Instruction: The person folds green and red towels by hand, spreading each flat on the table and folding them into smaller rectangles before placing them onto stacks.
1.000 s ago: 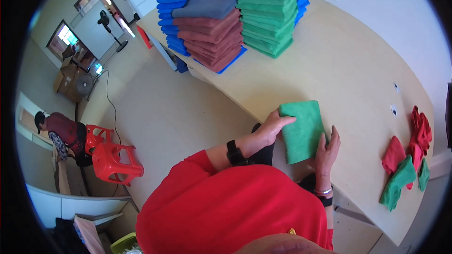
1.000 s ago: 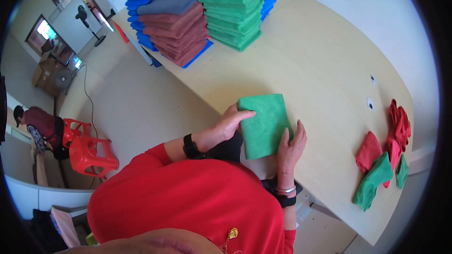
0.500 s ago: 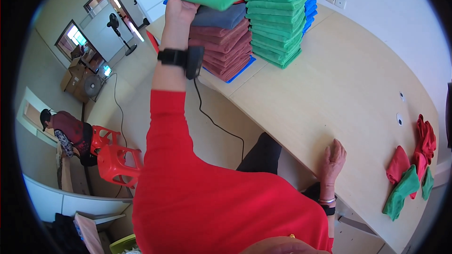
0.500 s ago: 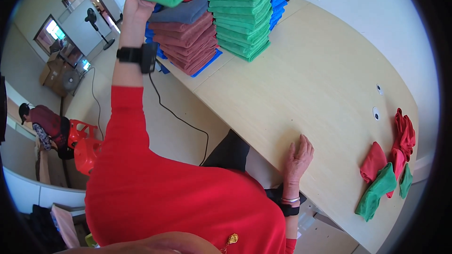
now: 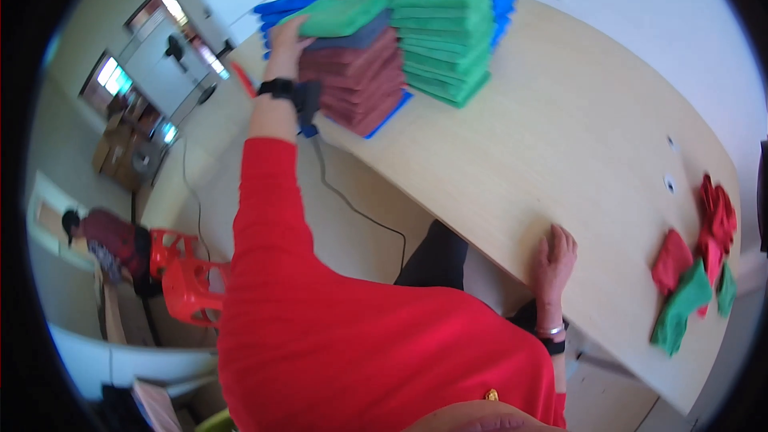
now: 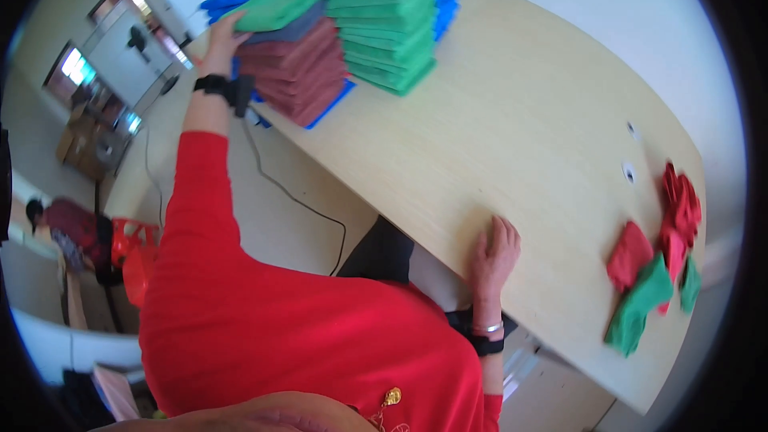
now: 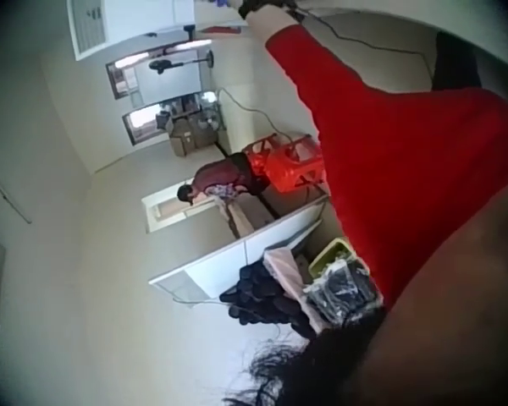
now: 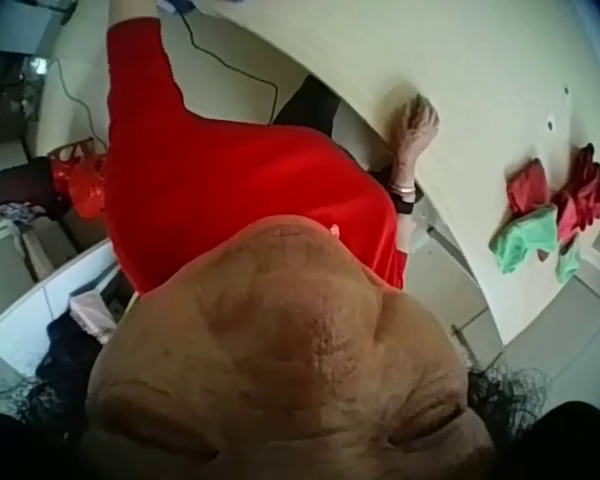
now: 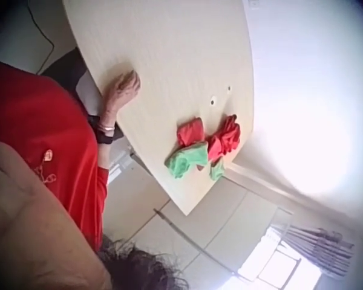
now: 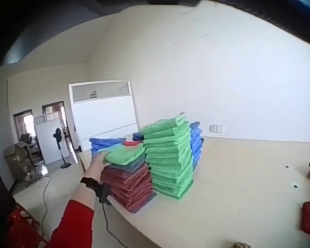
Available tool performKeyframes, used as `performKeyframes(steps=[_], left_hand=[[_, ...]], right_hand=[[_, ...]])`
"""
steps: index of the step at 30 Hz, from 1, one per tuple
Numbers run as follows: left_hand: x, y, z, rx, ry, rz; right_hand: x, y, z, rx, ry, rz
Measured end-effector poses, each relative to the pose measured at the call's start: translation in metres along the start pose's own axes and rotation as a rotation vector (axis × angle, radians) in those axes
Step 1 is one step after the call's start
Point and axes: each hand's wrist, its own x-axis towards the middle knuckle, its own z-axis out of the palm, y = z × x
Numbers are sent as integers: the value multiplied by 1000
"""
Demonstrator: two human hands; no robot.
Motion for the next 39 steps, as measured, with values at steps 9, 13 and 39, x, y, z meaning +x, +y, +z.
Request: performKeyframes(steps=[9,13,39], left_hand=[[-94,-15,13,902,151,683],[-169,-75,82,646,-190,361],[-368,4,335,103,-799,377]], right_hand=[[16,37,-58,350,-122,315],[4,133,-152,-43,365,424],[96,32,-232,883,11,532]])
